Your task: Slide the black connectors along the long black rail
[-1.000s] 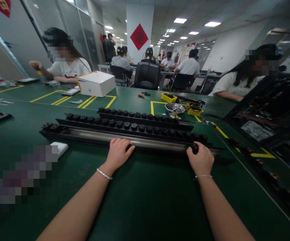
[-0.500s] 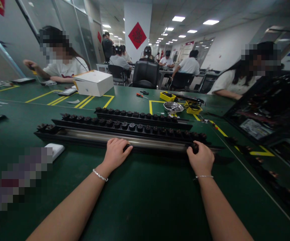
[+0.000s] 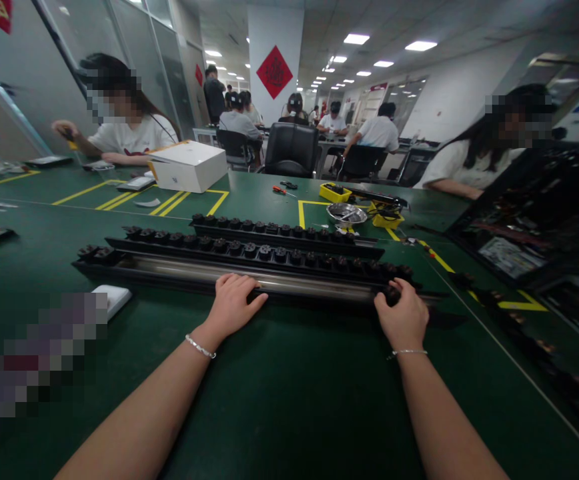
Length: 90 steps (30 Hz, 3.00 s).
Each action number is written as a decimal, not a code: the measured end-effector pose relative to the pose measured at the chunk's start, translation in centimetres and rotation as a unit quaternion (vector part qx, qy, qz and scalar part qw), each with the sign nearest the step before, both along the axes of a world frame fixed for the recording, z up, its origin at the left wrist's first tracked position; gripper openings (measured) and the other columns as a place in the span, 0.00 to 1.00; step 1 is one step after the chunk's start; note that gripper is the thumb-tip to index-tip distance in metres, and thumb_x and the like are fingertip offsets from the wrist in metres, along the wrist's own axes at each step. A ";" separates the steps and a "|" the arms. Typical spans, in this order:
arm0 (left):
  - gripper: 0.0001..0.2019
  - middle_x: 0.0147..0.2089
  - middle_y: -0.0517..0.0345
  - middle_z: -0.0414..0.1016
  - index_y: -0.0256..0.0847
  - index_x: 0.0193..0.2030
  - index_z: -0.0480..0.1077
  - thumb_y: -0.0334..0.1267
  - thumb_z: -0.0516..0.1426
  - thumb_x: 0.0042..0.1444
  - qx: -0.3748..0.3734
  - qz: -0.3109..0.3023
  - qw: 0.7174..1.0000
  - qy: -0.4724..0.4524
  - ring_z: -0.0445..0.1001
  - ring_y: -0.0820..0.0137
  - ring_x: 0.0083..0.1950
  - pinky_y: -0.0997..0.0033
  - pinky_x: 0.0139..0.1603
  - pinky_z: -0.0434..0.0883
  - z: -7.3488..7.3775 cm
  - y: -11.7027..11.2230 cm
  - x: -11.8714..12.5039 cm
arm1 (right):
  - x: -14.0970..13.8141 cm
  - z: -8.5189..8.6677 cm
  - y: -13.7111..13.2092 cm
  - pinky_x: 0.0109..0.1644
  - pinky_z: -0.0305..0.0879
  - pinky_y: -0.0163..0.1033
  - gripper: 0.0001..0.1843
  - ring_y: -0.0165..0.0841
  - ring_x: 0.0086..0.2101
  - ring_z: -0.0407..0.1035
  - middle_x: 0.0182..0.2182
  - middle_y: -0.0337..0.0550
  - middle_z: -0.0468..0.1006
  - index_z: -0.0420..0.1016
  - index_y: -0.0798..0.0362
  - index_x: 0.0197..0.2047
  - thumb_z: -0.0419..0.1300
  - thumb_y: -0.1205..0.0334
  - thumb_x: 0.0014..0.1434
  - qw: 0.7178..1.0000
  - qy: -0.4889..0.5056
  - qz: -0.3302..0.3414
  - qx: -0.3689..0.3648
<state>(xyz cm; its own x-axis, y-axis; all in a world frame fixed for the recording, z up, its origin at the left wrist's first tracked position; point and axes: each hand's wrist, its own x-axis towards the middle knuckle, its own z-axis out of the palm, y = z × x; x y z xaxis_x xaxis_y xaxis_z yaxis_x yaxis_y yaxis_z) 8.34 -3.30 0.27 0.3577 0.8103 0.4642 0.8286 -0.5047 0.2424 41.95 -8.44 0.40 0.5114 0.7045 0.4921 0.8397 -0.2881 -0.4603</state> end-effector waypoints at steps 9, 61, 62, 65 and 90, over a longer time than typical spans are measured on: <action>0.10 0.36 0.59 0.76 0.43 0.35 0.70 0.45 0.52 0.60 0.004 0.005 1.000 0.000 0.70 0.64 0.42 0.57 0.52 0.56 0.0 0.0 0.2 | 0.4 0.0 -0.2 0.56 0.54 0.51 0.24 0.44 0.48 0.66 0.46 0.50 0.75 0.66 0.55 0.52 0.52 0.55 0.53 1.000 -0.008 -0.007 -0.019; 0.11 0.36 0.58 0.77 0.44 0.35 0.71 0.46 0.51 0.60 0.007 0.007 1.000 -0.001 0.71 0.63 0.42 0.56 0.53 0.57 0.0 0.0 0.2 | 2.8 -0.6 -0.6 0.56 0.52 0.54 0.26 0.47 0.50 0.62 0.49 0.57 0.72 0.72 0.59 0.48 0.52 0.52 0.50 0.997 -0.023 -0.068 0.003; 0.11 0.36 0.58 0.77 0.44 0.35 0.71 0.46 0.51 0.60 0.006 0.007 1.000 -0.003 0.71 0.63 0.42 0.56 0.53 0.57 0.0 0.0 0.2 | 3.0 -0.8 -0.6 0.57 0.51 0.55 0.26 0.48 0.52 0.60 0.51 0.57 0.71 0.72 0.58 0.47 0.52 0.52 0.50 0.997 -0.028 -0.067 0.002; 0.11 0.36 0.57 0.77 0.44 0.35 0.71 0.46 0.51 0.59 0.004 0.008 1.000 -0.004 0.71 0.63 0.43 0.55 0.52 0.57 0.1 0.0 0.2 | 3.3 -1.1 -0.6 0.58 0.49 0.58 0.25 0.49 0.55 0.58 0.53 0.56 0.70 0.74 0.57 0.46 0.52 0.51 0.50 0.997 -0.034 -0.063 -0.007; 0.10 0.37 0.57 0.77 0.45 0.36 0.71 0.46 0.52 0.59 0.000 0.012 1.000 -0.009 0.71 0.62 0.43 0.55 0.53 0.57 0.0 0.0 0.2 | 3.9 -1.0 -0.8 0.58 0.47 0.59 0.21 0.49 0.53 0.59 0.49 0.50 0.74 0.75 0.52 0.43 0.53 0.51 0.49 0.995 -0.003 -0.101 0.022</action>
